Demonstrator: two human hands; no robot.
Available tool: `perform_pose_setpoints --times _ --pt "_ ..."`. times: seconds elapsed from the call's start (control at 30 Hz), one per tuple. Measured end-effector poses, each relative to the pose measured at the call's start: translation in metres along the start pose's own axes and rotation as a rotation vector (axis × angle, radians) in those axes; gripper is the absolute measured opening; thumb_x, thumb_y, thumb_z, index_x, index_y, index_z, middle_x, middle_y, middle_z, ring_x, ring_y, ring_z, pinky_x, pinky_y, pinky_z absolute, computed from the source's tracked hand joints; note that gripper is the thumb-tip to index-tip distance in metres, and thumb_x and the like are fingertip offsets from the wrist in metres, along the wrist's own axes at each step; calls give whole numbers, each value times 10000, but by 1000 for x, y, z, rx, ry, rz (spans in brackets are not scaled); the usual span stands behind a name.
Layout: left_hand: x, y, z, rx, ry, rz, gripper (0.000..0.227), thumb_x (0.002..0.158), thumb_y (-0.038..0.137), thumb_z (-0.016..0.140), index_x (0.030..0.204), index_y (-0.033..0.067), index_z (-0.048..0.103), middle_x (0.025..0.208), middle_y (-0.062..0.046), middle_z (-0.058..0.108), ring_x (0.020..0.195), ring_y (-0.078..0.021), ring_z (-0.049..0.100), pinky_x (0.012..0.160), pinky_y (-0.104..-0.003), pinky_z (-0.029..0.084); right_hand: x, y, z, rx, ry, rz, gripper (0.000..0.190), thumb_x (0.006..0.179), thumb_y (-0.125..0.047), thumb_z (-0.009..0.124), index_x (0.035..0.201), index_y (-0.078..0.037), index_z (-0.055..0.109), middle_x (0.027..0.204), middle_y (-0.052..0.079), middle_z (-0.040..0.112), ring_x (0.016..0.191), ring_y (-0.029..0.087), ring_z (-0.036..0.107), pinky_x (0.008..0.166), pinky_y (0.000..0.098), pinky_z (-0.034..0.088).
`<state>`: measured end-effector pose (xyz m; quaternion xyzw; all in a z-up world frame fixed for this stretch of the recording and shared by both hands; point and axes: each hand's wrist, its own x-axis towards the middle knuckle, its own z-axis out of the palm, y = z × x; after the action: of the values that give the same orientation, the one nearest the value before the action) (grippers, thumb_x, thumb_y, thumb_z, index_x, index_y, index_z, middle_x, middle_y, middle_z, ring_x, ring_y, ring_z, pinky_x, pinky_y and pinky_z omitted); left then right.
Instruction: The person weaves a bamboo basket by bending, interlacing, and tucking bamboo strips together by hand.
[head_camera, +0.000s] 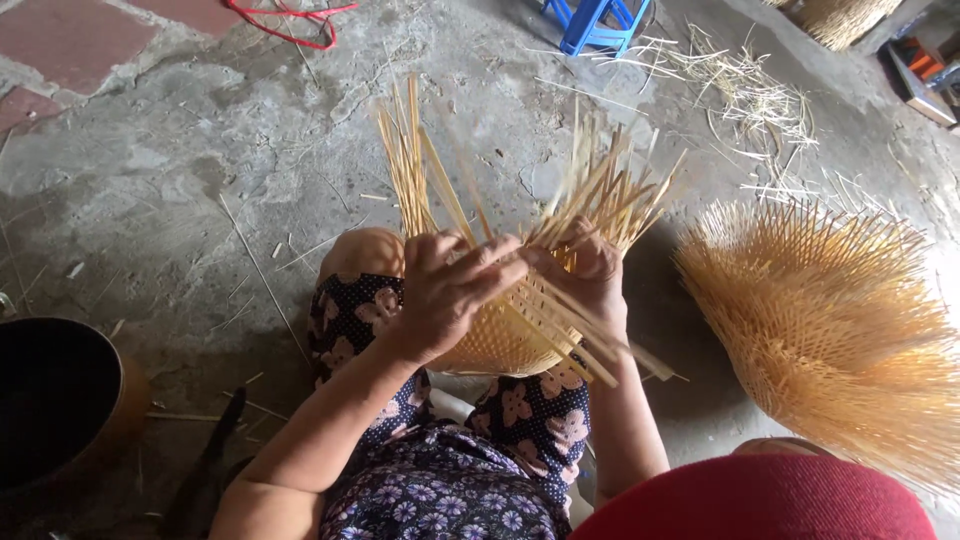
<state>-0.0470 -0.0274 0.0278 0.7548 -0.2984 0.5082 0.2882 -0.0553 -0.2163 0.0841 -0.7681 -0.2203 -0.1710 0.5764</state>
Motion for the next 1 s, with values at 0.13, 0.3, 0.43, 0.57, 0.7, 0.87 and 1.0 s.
perform_pose_setpoints --times 0.13,0.3,0.43,0.57,0.7,0.87,1.0 --pt "3 3 -2 3 -56 18 293 936 96 721 1181 256 720 1181 49 693 962 -169 505 885 -355 364 -5 38 -19 300 0 127 152 918 -41 773 1055 -93 734 1023 70 729 970 166 704 877 371 614" --pt "-6 -13 5 -185 -211 -120 223 976 114 752 1163 225 703 1080 52 652 921 -137 482 872 -344 354 -8 34 -22 815 -18 356 163 939 -82 745 1095 -44 719 1076 106 731 1021 196 716 975 409 614" --pt "7 0 -1 96 -127 59 166 993 153 705 1138 218 659 1203 11 703 939 -164 493 836 -333 369 -8 35 -21 345 -92 78 161 989 -177 726 1132 -106 714 1115 74 753 1004 152 736 926 364 627" --pt "6 -1 5 -27 -347 -109 118 1041 131 676 1153 123 637 993 -45 663 906 -196 506 859 -418 398 -14 15 -12 -586 40 150 217 933 -288 787 1066 -135 712 988 58 769 843 189 755 731 354 626" --pt "41 10 -19 -401 -329 -197 405 909 96 725 1291 28 609 988 -154 701 864 -247 630 776 -409 495 -13 -7 -12 -790 23 388 272 829 -202 841 1045 -92 716 944 95 760 803 270 732 660 380 571" --pt "6 -19 -14 -532 -379 -334 324 901 100 780 1184 -1 661 1040 -120 722 948 -196 694 833 -361 558 -13 -1 -16 -229 -148 -258 265 915 -122 784 1162 -63 710 1166 76 725 1078 188 718 913 311 627" --pt "-4 -14 -8 -413 -361 -200 235 952 149 758 1145 56 663 1079 -44 718 1016 -156 675 911 -367 476 -26 22 -10 -320 -85 -246 253 972 -151 768 1208 -96 696 1094 55 727 1022 160 716 886 287 616"
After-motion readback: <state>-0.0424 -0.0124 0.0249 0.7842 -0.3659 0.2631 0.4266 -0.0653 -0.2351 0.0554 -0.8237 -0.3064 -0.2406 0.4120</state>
